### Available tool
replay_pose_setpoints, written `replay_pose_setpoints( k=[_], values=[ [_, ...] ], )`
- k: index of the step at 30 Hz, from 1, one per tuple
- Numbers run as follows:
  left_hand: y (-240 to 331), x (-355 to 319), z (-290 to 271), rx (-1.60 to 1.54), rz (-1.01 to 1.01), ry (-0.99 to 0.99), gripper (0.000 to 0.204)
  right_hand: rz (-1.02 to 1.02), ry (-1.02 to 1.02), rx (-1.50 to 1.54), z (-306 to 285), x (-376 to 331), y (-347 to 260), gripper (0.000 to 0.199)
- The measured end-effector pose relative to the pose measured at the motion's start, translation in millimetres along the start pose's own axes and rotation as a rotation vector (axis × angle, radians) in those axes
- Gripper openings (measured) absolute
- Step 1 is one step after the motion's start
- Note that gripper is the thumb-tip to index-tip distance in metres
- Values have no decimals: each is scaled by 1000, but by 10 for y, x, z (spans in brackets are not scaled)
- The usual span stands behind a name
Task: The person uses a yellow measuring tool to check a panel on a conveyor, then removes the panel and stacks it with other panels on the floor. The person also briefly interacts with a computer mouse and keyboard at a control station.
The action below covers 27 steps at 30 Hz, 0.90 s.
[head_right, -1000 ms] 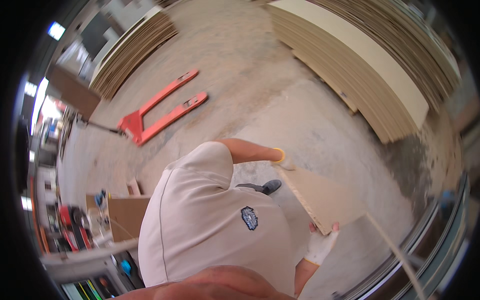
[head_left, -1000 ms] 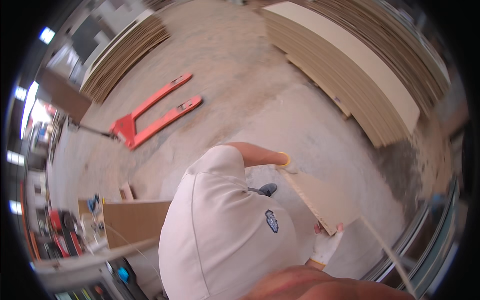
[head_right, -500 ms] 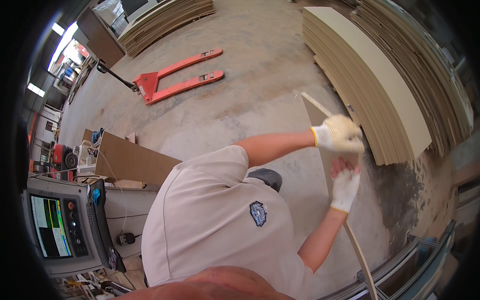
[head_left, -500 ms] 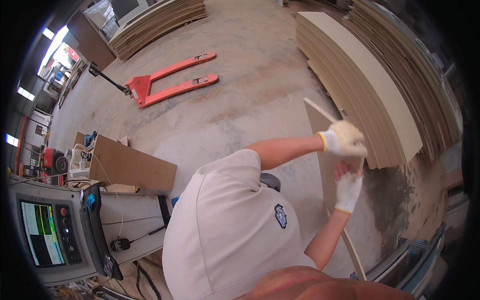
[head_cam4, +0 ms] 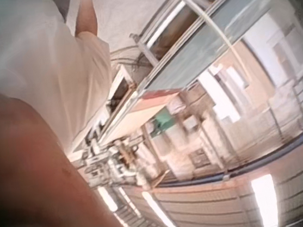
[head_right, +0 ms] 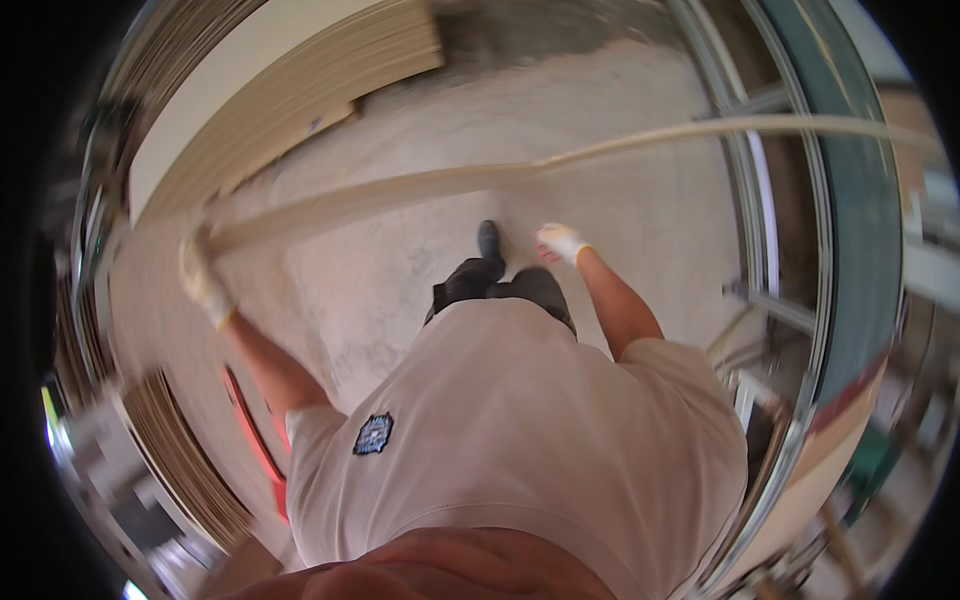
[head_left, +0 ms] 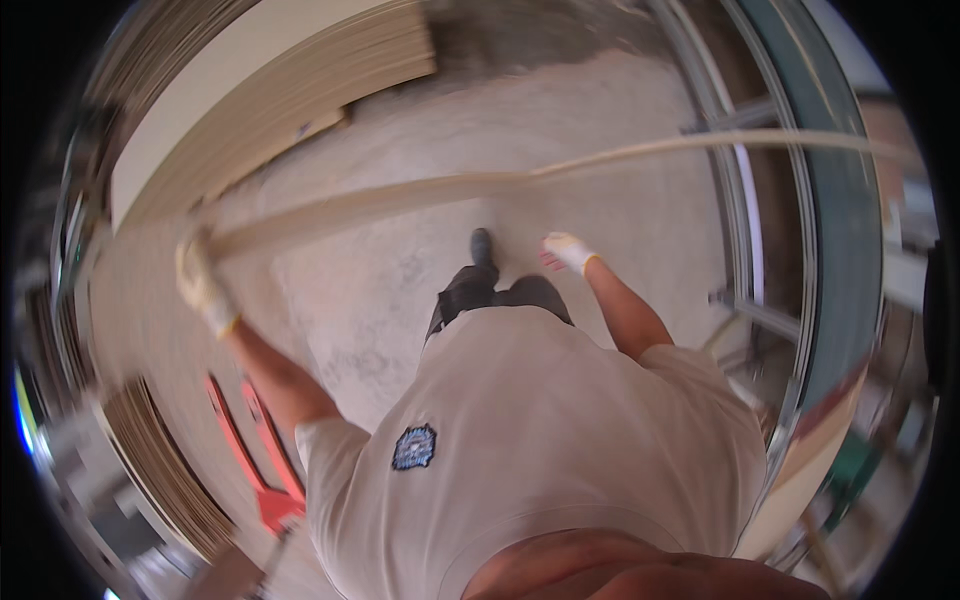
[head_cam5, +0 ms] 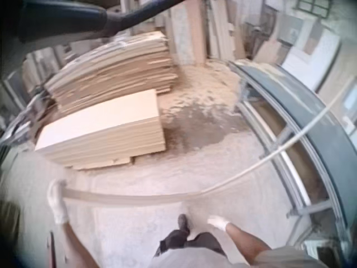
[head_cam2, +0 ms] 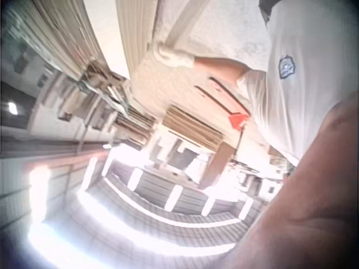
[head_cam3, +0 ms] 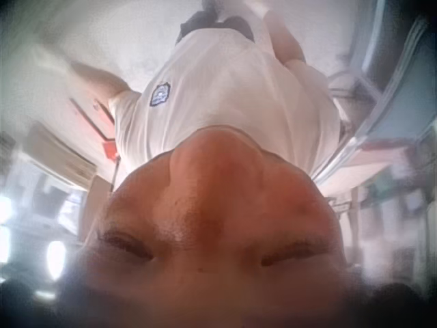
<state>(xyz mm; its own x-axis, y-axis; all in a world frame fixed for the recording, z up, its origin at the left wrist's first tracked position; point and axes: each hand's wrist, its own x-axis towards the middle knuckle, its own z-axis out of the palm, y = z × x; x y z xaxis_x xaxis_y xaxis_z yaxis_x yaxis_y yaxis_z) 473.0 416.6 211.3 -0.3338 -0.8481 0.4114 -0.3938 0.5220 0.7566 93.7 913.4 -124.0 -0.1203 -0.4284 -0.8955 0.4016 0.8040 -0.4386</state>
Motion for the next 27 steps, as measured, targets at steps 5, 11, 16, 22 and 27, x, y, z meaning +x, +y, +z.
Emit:
replay_pose_setpoints(
  k=[5,11,16,22,27],
  values=[
    [246,198,257,162,32,131,45,-223,548,743,-1989,-267,918,46],
    [823,111,644,462,-132,493,52,-357,758,980,-3982,-93,436,49],
    [974,71,681,639,-482,529,52,-330,982,1058,-5560,1044,331,43],
    [1046,49,506,471,-965,828,54,-872,1306,-996,-6915,1735,974,49],
    [1068,134,410,165,-1009,688,56,-869,1178,-1540,-7063,1362,912,26]
  ],
)
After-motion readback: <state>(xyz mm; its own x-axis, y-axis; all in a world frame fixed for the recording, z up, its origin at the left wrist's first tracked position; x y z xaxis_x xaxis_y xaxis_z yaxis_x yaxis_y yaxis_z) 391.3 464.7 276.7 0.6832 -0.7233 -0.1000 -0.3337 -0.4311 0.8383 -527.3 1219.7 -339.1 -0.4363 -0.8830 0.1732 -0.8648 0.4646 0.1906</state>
